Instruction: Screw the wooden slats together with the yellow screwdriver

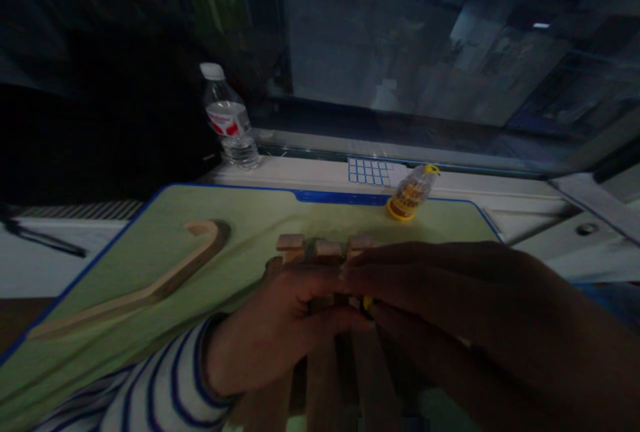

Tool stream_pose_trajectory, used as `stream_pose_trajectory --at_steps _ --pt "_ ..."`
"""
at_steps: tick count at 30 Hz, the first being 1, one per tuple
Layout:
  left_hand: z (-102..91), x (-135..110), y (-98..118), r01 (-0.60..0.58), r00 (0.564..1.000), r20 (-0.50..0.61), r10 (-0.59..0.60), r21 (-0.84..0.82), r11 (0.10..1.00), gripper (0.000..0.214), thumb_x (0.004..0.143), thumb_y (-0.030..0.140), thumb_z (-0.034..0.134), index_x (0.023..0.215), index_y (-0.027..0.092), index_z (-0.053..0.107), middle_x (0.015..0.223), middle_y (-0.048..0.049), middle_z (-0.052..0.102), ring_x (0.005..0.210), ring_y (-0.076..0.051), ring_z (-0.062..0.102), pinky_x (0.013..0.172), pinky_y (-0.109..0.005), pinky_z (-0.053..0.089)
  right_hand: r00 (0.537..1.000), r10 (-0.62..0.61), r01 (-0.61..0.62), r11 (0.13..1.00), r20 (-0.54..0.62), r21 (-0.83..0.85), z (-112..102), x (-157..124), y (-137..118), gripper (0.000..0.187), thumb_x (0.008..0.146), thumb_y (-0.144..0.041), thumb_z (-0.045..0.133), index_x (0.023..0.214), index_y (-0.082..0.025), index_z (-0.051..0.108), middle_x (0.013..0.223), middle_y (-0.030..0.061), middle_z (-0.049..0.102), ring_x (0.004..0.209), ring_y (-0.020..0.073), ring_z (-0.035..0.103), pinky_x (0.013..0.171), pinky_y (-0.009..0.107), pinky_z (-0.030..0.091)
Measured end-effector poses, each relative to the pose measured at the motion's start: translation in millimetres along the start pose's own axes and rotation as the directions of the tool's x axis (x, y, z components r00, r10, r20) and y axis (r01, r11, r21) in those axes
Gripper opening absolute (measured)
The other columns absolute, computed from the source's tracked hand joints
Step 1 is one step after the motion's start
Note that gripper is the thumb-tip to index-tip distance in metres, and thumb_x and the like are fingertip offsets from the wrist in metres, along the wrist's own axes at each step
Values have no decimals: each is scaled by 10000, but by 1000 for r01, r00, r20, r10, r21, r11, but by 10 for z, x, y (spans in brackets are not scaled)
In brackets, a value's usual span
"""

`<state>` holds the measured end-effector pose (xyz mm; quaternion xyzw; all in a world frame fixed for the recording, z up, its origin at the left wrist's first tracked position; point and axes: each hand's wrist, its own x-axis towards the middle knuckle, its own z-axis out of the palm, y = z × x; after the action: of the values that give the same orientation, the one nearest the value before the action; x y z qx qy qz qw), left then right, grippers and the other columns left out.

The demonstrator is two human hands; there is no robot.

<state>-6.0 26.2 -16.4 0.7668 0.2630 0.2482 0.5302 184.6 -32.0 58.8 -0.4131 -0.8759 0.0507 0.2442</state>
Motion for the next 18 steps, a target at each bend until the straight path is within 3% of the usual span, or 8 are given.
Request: stream_pose_trajectory --at_steps 5,18 --pt "3 -3 -22 -48 998 46 52 -88 995 269 897 182 599 1090 346 690 1034 74 703 961 -99 635 871 -194 474 1000 -23 24 997 -14 68 0 6 39 376 887 -215 518 1236 -346 568 1202 -103 680 1000 99 681 883 139 530" --pt "-12 21 24 -119 992 37 117 43 992 170 904 179 566 962 244 712 994 27 710 934 -129 634 858 -230 476 1000 -4 3 1000 31 12 -27 34 32 344 894 -169 521 1189 -334 587 1144 -64 709 949 114 693 787 177 551"
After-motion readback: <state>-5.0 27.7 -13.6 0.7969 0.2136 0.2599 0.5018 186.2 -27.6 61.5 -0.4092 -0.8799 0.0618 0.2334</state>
